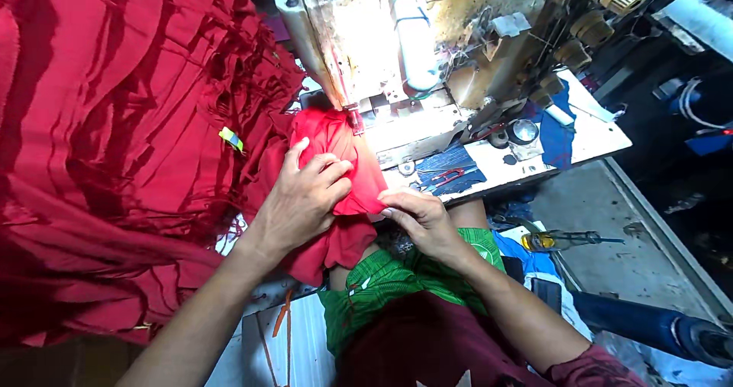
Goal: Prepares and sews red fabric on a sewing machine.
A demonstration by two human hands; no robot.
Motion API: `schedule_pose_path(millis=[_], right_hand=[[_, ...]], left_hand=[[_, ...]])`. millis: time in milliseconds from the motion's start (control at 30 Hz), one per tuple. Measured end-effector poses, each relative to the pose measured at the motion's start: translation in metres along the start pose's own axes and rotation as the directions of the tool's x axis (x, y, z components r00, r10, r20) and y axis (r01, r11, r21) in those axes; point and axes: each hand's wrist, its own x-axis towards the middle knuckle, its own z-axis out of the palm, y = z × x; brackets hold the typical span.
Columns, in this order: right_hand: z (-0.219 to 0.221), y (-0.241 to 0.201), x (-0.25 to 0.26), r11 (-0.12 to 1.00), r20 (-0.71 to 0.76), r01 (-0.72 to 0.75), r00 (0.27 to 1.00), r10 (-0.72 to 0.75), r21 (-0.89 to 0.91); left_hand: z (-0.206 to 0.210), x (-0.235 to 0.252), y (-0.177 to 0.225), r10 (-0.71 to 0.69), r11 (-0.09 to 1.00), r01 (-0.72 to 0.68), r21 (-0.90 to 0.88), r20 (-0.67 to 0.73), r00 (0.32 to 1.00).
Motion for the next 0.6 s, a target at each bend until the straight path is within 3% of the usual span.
schedule_pose_path(millis=[67,167,267,400,500,600], right_hand=[[0.001,0.001,0.006,1.0,-0.022,-0.019,1.0,0.019,-0.014],[0.004,0.007,0.02,0.998,-0.055,-0.053,0.997,0.051,-0.026],[0.005,0.011,0.037,0.999,-0.065,-0.053,0.997,0.052,-0.008],[0.007,0.018,0.052,0.998,-0.085,-0.051,0.995,0.054,0.03],[0.007,0.023,0.058,0.999,-0.087,-0.034,0.995,0.037,0.035],[0.007,0.027,0.061,1.0,-0.087,0.02,0.996,-0.02,0.006]], left_hand=[[-0.009,0.008,0.004,-0.039,0.999,0.039,0.003,0.011,0.999],[-0.051,0.043,0.032,-0.165,0.986,0.164,0.023,0.159,0.973],[-0.018,0.019,-0.007,-0.095,0.995,0.096,0.037,-0.022,0.995],[-0.014,0.008,-0.009,-0.26,0.965,0.253,-0.074,-0.123,0.958],[-0.008,-0.014,-0.005,-0.508,0.857,0.465,-0.223,-0.212,0.835],[0.011,-0.048,-0.003,-0.757,0.632,0.681,-0.371,-0.108,0.644]])
